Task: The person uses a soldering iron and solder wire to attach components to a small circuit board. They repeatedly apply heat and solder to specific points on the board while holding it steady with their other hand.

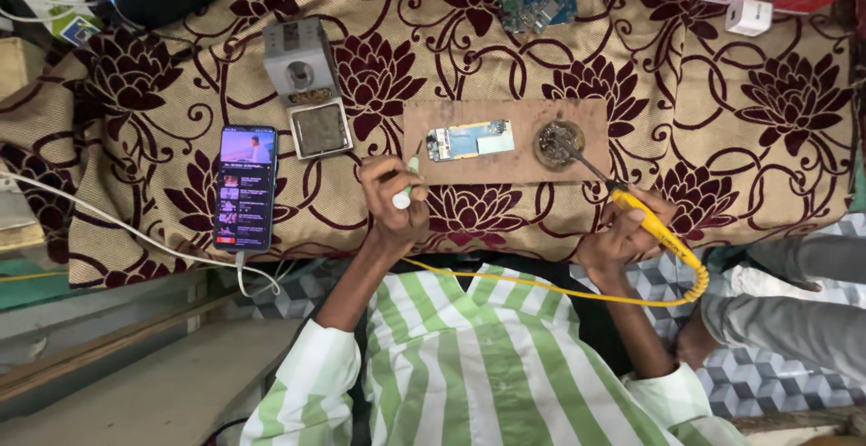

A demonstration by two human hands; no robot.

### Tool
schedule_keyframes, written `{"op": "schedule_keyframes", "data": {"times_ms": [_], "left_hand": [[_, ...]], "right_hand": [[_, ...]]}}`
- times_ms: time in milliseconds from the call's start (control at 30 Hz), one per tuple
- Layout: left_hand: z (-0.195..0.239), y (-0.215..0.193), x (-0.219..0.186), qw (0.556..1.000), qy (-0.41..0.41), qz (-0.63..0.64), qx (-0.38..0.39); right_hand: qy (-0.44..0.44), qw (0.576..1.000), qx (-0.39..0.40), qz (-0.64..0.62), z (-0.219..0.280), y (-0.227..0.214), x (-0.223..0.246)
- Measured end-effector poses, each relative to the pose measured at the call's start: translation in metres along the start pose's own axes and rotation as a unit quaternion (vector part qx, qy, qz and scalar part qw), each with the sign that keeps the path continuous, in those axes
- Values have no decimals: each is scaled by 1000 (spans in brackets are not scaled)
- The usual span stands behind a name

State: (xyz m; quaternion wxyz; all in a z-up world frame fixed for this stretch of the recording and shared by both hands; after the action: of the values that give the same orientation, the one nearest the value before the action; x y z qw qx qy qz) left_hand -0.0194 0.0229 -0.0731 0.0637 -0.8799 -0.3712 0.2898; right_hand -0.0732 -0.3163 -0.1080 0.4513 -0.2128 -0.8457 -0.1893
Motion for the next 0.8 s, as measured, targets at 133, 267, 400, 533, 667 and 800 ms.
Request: {"op": "schedule_keyframes", "data": {"times_ms": [133, 267, 400, 533, 667, 800], "left_hand": [[1, 0, -2, 1000, 16, -12, 18], [-2, 2, 0, 1000, 11, -6, 5], [-1, 3, -1, 1000, 4, -1, 7], [-5, 0, -6, 1000, 8, 0, 16], [-10, -3, -8, 999, 30, 5, 16], [-12, -3, -9, 999, 28, 25, 10]], "right_hand": [[-26, 998, 39, 31, 3, 3, 7], [-1, 998, 32, 49, -4, 7, 9], [-15, 994, 71, 87, -9, 8, 22], [32, 998, 52, 31, -11, 10, 20], [-3, 996, 82, 35, -7, 17, 22], [36, 998, 53, 3, -8, 15, 11]]}}
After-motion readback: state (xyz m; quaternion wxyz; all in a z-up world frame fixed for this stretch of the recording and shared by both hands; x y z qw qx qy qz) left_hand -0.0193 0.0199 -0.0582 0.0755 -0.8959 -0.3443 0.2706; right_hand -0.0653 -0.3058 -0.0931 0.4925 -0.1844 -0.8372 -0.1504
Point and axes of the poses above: each hand's wrist, its own z-axis away from the middle knuckle, its own y-axis out of the palm, x = y × z, the point moved 6 cm from there along -z, towards the middle knuckle, and after that the axes turned 15 degrees about -z, right-handed, at the moved point
